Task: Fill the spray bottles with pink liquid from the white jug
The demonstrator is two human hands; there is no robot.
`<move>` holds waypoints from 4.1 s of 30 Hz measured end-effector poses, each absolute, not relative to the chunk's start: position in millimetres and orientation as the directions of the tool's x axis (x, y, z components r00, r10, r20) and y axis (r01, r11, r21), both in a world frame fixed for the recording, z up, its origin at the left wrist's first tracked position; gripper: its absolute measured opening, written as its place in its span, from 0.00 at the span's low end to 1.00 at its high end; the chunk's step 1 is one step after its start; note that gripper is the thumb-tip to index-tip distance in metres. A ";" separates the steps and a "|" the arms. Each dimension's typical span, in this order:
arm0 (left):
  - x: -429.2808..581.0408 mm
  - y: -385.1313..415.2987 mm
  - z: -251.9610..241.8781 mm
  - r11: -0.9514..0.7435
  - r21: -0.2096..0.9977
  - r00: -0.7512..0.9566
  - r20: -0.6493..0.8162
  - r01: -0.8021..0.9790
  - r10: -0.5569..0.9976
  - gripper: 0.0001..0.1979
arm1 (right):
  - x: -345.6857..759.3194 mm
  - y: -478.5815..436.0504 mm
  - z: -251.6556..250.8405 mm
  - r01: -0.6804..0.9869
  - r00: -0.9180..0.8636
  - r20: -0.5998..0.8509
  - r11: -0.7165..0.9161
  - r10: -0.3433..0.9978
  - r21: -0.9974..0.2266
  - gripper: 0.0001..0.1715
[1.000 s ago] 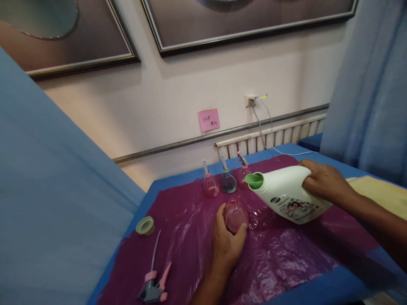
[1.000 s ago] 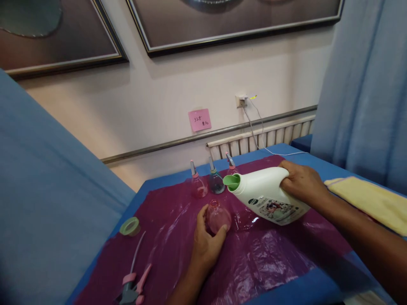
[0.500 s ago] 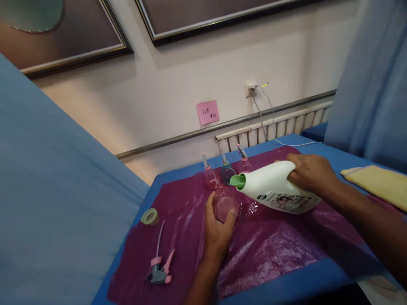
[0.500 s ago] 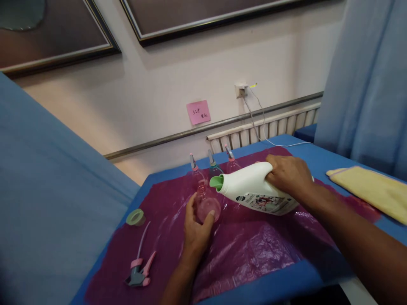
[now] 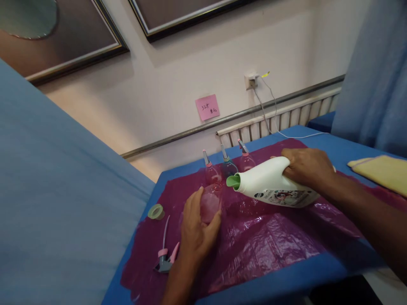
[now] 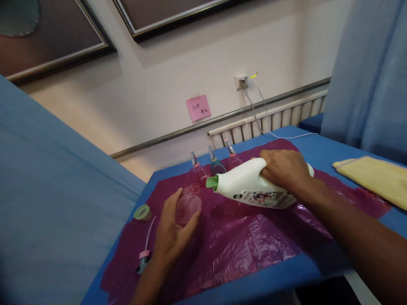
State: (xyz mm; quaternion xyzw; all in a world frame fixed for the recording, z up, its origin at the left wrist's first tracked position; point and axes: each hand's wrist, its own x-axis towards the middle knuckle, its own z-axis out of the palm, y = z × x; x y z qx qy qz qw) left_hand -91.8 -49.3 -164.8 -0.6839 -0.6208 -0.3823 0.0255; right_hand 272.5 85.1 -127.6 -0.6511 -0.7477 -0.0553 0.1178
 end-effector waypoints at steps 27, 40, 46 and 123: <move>-121.3 -57.8 -127.3 -0.290 -0.207 0.348 0.351 0.934 0.869 0.38 | 238.7 77.8 -112.0 0.958 -0.274 0.183 0.284 0.944 -0.033 0.18; -105.1 -60.7 -108.1 -0.237 -0.348 0.316 0.190 0.907 0.929 0.38 | 231.7 78.9 -111.9 0.951 -0.305 0.176 0.308 0.936 0.010 0.18; -100.1 -58.7 -102.4 -0.248 -0.381 0.335 0.182 0.891 0.925 0.37 | 229.0 77.7 -110.1 0.948 -0.316 0.163 0.315 0.935 0.030 0.19; -46.9 -36.4 -50.7 -0.479 -0.530 0.581 0.031 0.699 0.814 0.18 | 227.1 74.2 -101.5 0.958 -0.287 0.124 0.286 0.950 0.028 0.19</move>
